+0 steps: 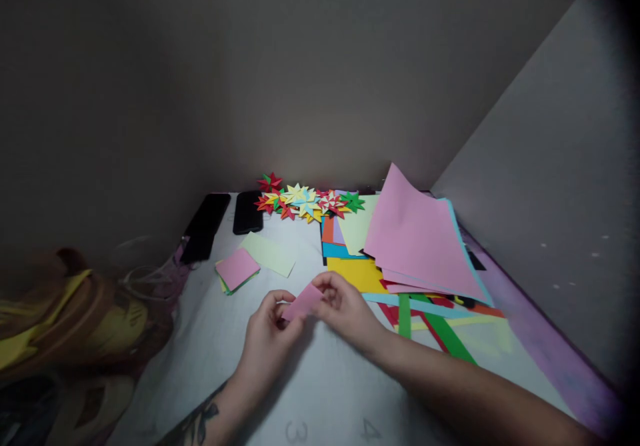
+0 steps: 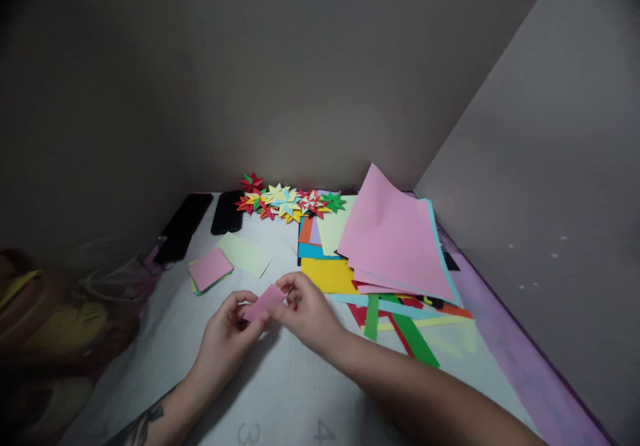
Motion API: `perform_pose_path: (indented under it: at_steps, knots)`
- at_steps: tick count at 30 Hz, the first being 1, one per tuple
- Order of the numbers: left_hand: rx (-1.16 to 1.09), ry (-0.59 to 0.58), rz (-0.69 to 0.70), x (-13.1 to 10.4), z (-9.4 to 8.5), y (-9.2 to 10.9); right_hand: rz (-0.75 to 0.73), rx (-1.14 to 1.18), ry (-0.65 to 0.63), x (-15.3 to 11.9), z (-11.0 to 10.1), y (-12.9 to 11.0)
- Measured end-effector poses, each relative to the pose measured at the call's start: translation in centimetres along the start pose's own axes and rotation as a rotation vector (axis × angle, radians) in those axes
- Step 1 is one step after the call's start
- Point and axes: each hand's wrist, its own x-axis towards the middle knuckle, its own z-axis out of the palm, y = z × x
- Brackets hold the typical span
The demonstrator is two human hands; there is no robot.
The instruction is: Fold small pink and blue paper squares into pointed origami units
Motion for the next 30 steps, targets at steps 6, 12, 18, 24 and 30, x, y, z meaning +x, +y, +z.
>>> perform_pose_path:
  at_steps: [6, 12, 18, 24, 30]
  knots:
    - [-0.036, -0.021, -0.012, -0.1, 0.0, 0.4, 0.021, -0.122, 0.057, 0.3, -0.5, 0.0]
    - [-0.061, 0.01, 0.017, 0.1, 0.0, 0.7, 0.01, -0.081, 0.122, 0.9, -2.1, 0.0]
    - [0.068, -0.112, 0.004, 0.1, 0.0, 0.5, -0.012, -0.132, -0.021, 0.1, -0.7, 0.2]
    - [0.091, -0.106, 0.018, 0.0, -0.3, 1.2, 0.032, 0.093, -0.07, -0.3, 0.3, 0.3]
    - [0.084, -0.14, 0.053, -0.1, -0.4, 1.3, 0.191, 0.26, -0.078, -1.0, 1.3, 1.1]
